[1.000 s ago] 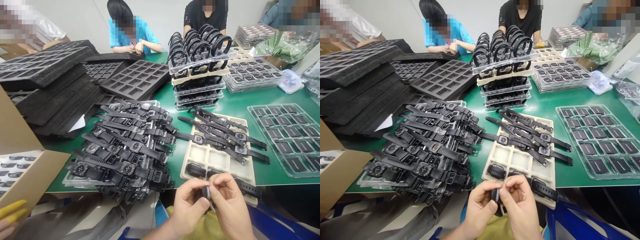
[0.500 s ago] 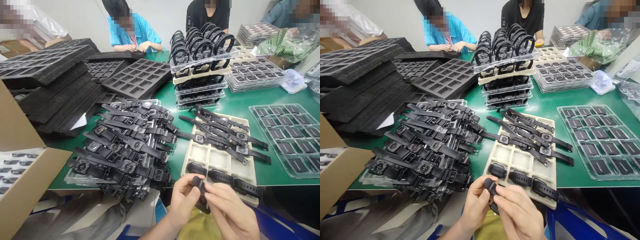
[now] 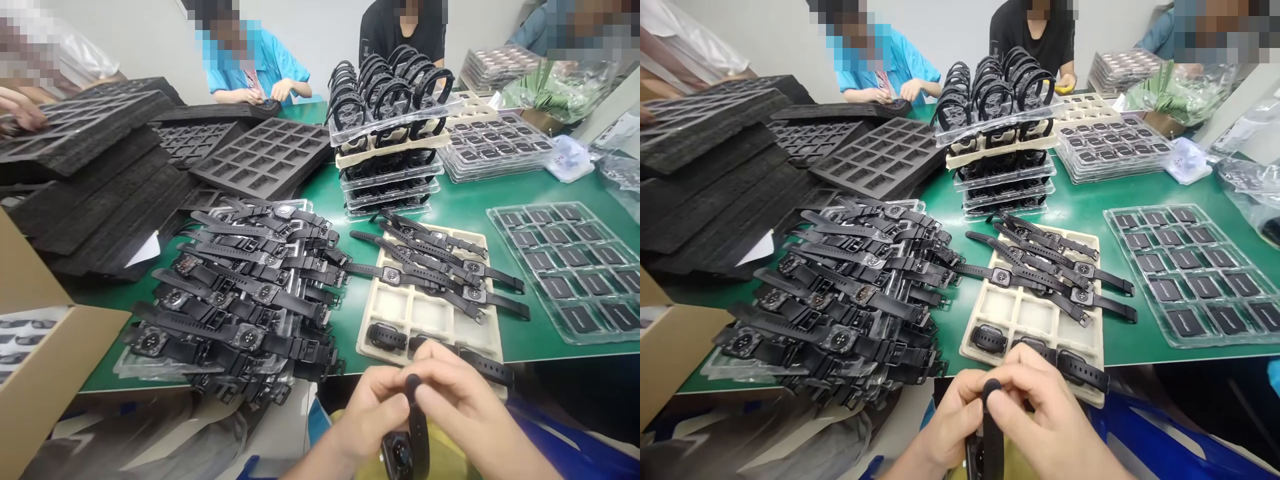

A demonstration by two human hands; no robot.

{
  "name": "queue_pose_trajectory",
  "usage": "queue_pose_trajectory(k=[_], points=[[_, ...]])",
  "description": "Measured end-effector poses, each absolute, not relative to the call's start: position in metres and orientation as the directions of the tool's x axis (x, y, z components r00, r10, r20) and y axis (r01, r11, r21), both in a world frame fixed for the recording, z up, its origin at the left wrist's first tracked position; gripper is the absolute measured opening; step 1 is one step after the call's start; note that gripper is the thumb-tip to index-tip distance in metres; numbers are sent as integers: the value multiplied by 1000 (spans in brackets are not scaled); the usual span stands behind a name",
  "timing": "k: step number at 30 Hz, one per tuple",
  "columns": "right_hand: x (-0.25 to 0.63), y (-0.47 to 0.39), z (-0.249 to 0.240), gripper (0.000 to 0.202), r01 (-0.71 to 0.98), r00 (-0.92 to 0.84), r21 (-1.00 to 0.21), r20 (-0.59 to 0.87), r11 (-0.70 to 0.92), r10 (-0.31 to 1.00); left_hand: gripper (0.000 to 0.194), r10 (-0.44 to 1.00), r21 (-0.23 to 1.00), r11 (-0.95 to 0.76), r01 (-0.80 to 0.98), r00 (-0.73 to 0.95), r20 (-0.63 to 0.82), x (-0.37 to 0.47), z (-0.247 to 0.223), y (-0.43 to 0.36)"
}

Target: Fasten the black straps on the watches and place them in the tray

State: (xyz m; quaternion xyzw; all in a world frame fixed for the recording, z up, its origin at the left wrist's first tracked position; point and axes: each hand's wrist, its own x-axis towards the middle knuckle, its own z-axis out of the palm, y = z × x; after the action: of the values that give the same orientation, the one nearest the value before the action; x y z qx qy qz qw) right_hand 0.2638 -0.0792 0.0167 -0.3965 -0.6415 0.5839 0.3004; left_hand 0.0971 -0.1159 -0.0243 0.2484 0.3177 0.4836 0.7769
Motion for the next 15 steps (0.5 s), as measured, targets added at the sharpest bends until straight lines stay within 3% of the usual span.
queue_pose_trajectory(k=[2, 6, 11, 15], points=[[262, -74, 20, 38, 161, -566, -986, -127, -43, 815, 63, 911, 711, 402, -577, 330, -247, 100, -26, -116], [257, -70, 20, 51, 116, -467, -987, -156, -115, 870, 61, 916, 691, 399, -602, 297, -271, 105, -26, -114], [254, -59, 18, 36, -12, -269, -975, -210, -222, 940, 58, 856, 605, 517, -606, 383, -348, 108, -31, -117], [252, -46, 21, 45, -98, -180, -938, -311, -332, 933, 48, 831, 456, 553, -697, 420, -365, 115, -37, -125]])
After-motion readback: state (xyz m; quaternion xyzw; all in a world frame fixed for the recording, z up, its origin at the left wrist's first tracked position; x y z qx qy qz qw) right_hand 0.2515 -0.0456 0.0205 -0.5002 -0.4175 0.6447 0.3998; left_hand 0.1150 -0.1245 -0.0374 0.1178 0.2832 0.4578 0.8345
